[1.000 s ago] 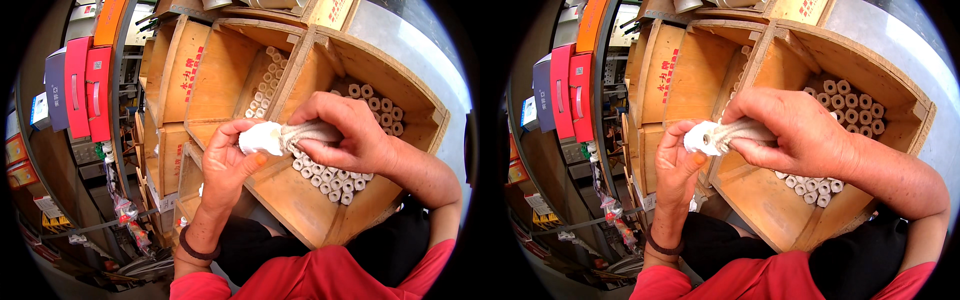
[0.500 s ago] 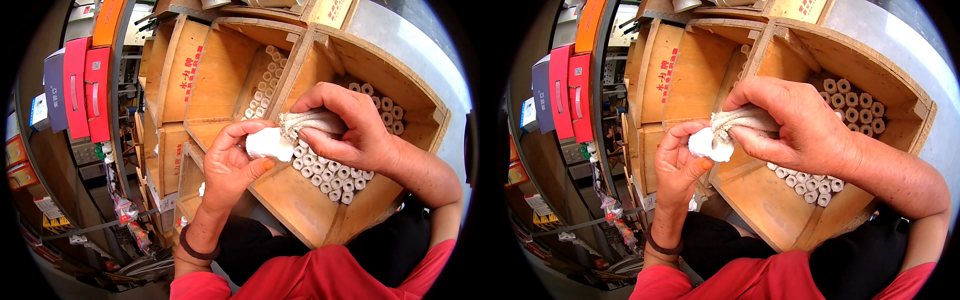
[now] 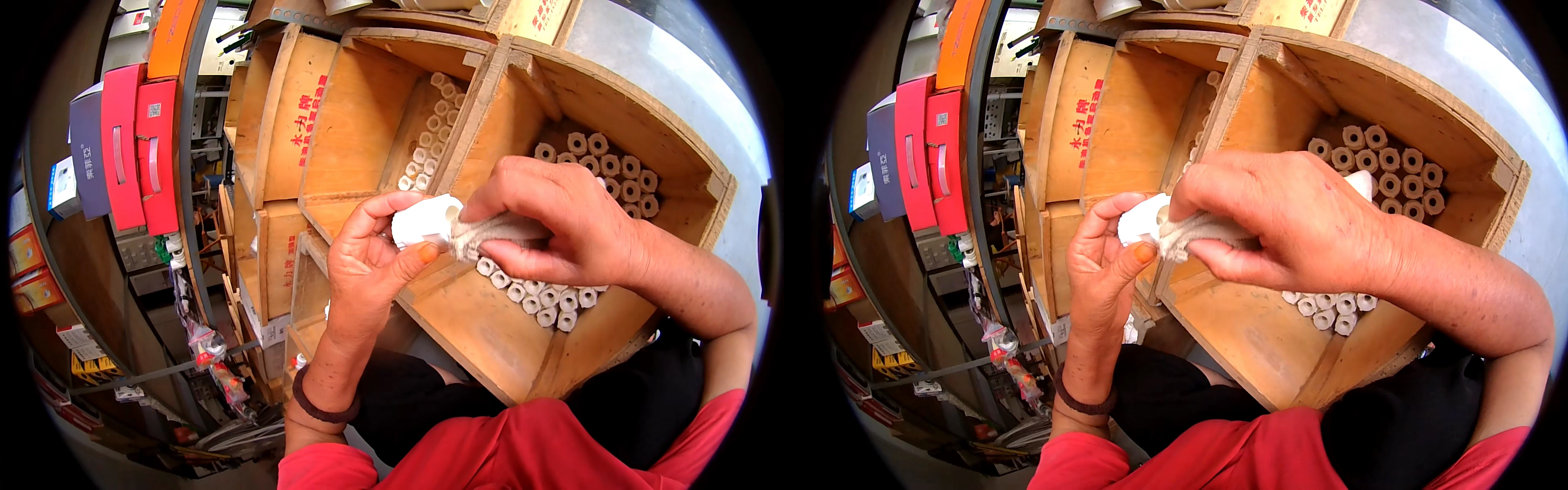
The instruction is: The person repeatedly picks white plastic pipe fittings from a wooden crate and wipes them with a cloth. They handle each fitting individually, rubbing the exterior and interior surfaces, then place the cleaned items back into the crate.
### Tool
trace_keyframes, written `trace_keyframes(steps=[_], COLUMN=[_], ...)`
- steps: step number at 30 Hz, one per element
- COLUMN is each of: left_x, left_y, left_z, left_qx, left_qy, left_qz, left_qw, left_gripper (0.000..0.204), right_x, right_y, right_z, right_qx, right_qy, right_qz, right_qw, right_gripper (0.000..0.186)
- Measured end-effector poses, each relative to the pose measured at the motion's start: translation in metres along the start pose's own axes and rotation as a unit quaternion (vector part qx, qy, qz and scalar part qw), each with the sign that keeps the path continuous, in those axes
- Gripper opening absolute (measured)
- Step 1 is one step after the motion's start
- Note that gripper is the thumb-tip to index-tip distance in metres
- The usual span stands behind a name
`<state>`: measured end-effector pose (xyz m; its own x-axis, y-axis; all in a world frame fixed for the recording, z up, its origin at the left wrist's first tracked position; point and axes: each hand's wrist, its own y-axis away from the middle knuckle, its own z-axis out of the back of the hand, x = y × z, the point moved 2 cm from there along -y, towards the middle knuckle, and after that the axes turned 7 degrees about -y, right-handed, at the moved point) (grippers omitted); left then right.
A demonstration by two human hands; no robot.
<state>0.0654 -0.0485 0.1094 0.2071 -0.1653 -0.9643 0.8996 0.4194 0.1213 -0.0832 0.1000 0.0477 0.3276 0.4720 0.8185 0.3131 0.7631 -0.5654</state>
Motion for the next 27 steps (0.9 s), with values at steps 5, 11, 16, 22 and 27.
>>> trace_keyframes(steps=[5,11,16,22,27], left_x=[0.0014,0.0032,0.0068,0.0085,0.0098], left_y=[-0.0001,0.0024,0.0007,0.0021,0.0037], left_z=[0.002,0.0031,0.0001,-0.0003,-0.0055], left_qx=[-0.004,0.023,0.016,0.026,0.052], left_qy=[0.04,0.019,0.03,0.045,0.066], left_qz=[0.038,0.011,0.036,0.069,0.102], left_qw=[0.998,0.999,0.999,0.996,0.991], left_gripper=[0.048,0.045,0.047,0.053,0.054], right_x=[-0.0051,-0.0029,0.0026,-0.0023,0.0009], right_y=[-0.0007,-0.0024,-0.0003,-0.0002,0.0016], right_z=[0.0067,0.0044,0.0022,0.0041,0.0006], right_qx=[-0.046,-0.095,-0.041,-0.113,-0.075], right_qy=[0.026,-0.009,-0.021,-0.017,0.063], right_qz=[-0.051,-0.034,0.027,0.014,0.055], right_qw=[0.997,0.995,0.999,0.993,0.994], right_gripper=[0.025,0.026,0.028,0.028,0.034])
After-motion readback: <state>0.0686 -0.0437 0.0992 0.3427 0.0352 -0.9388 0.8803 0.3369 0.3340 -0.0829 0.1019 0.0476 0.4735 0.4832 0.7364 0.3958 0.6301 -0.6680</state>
